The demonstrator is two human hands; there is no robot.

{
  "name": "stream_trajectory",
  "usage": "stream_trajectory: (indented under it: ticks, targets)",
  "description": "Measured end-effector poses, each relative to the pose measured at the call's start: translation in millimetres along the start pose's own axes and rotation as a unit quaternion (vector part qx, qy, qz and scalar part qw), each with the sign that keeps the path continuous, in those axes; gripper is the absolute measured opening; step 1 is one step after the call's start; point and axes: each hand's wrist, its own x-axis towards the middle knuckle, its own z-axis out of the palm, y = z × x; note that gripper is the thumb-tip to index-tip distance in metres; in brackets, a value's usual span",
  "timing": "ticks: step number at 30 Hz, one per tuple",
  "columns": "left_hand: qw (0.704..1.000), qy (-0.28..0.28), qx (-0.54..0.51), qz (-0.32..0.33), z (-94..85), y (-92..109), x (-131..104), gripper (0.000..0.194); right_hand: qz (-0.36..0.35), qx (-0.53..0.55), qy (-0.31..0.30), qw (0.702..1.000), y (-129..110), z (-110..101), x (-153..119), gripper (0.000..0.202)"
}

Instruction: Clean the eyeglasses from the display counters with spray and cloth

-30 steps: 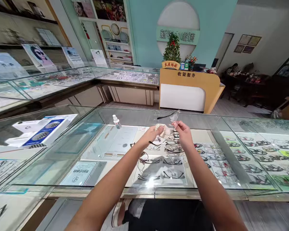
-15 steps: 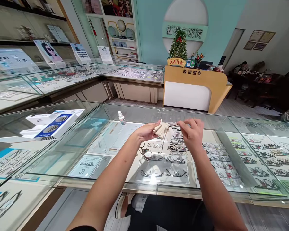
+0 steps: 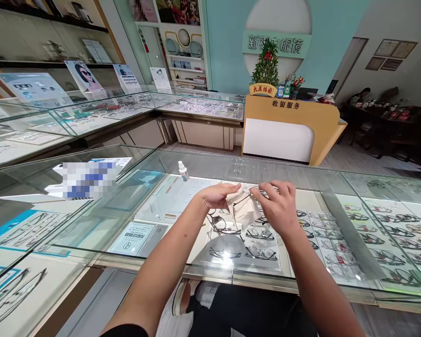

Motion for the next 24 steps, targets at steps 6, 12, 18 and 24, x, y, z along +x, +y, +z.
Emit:
stream_trajectory:
  ticks: [6, 12, 18, 24]
  targets:
    - [0.999, -0.047, 0.021, 0.007, 5.5, 0.4, 4.1, 0.053, 0.012, 0.003, 0.004, 1.000, 0.6, 5.2, -1.9, 0.019]
    - [0.994, 0.001, 0.027, 0.102, 23.5, 3.7, 6.0, 0.055, 0.146, 0.097, 0.033, 0.984, -1.4, 11.2, -2.9, 0.017]
    - [0.949, 0.126, 0.161, 0.239, 42.7, 9.5, 3.1, 0.046, 0.401, 0.443, -0.022, 0.802, 3.3, 24.1, -2.3, 0.022]
    - [0.931, 0.150, 0.240, 0.231, 42.0, 5.4, 6.2, 0.041, 0.503, 0.608, -0.039, 0.613, 8.5, 36.0, -2.8, 0.024]
